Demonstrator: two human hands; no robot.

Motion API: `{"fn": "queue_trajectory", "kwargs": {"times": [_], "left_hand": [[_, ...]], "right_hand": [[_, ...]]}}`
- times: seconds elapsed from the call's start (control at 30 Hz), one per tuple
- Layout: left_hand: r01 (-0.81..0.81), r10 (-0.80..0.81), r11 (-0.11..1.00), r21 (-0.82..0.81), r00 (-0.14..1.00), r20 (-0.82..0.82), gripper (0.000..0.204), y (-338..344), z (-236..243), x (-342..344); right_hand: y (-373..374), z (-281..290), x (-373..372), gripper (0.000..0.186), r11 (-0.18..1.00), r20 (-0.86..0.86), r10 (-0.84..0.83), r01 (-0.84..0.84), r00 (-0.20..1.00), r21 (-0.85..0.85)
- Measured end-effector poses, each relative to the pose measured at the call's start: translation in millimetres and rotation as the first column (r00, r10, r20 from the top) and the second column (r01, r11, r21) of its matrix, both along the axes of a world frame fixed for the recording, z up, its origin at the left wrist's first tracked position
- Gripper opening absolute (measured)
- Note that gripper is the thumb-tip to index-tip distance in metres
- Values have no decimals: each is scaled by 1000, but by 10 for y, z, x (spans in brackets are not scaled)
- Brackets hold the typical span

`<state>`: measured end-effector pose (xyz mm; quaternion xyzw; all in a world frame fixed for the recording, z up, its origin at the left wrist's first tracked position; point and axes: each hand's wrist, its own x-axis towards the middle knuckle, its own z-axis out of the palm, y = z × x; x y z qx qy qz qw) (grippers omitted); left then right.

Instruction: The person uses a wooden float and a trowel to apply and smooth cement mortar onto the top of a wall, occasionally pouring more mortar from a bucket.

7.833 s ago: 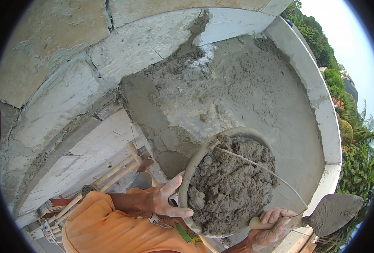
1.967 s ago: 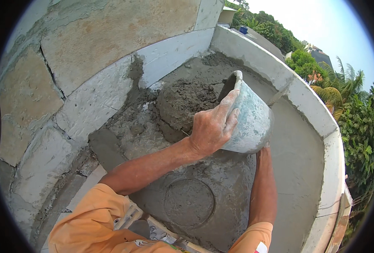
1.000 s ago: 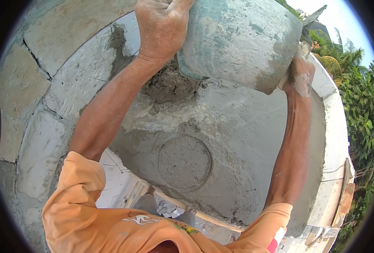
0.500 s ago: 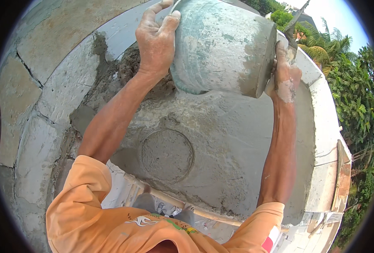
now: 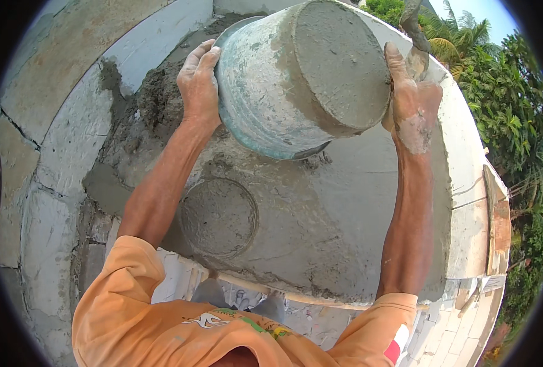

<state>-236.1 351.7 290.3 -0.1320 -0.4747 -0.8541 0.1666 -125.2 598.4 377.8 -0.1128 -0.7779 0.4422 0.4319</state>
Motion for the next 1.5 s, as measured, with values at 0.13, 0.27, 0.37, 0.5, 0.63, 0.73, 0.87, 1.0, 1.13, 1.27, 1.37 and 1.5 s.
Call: {"fn": "queue_trajectory", "kwargs": {"times": [0.13, 0.27, 0.37, 0.5, 0.63, 0.73, 0.87, 1.0, 1.13, 1.27, 1.37, 1.5], "left_hand": [[24, -29, 999, 36, 989, 147, 33, 70, 46, 92], [47, -59, 995, 84, 987, 151, 34, 92, -100, 226], [67, -83, 991, 113, 986, 146, 35, 105, -183, 183], [72, -81, 996, 60, 984, 157, 36, 222, -86, 288], [90, -88, 996, -19, 991, 104, 38, 329, -113, 331], [87, -86, 996, -28, 996, 36, 39, 379, -2, 414], [-30, 6, 994, -107, 977, -214, 40, 543, 257, 388], [-39, -20, 987, -155, 932, -362, 40, 645, 384, 650], [81, -163, 980, -181, 851, -500, 46, 826, 447, 909], [69, -261, 959, -276, 606, -752, 48, 967, 548, 1305], [-96, -269, 947, -305, 276, -923, 45, 989, 529, 1811], [-94, -251, 959, -266, 144, -957, 59, 1077, 385, 2289]], "right_hand": [[-196, 198, 92, 41, 962, -176, 229, -250, 958, -112], [-20, 205, -15, 42, 982, -58, 191, -191, 980, -5], [-28, 108, 70, 45, 987, -117, 162, -162, 980, 8], [9, 43, 158, 47, 974, -88, 124, -138, 988, -181], [268, -26, 175, 47, 966, 38, -3, 12, 999, -259], [350, -113, 290, 43, 988, -178, -18, -9, 984, -153], [426, -27, 461, 44, 948, -46, -166, 146, 985, -284], [571, -352, 631, 42, 898, -290, -111, -29, 951, -440], [882, -583, 1041, 46, 834, -297, 1, -165, 955, -527], [957, -696, 1418, 45, 827, -221, -44, -88, 974, -555], [969, -799, 1793, 44, 820, -161, -102, -9, 982, -573], [1036, -1074, 2350, 44, 789, -55, -222, 147, 973, -597]]}}
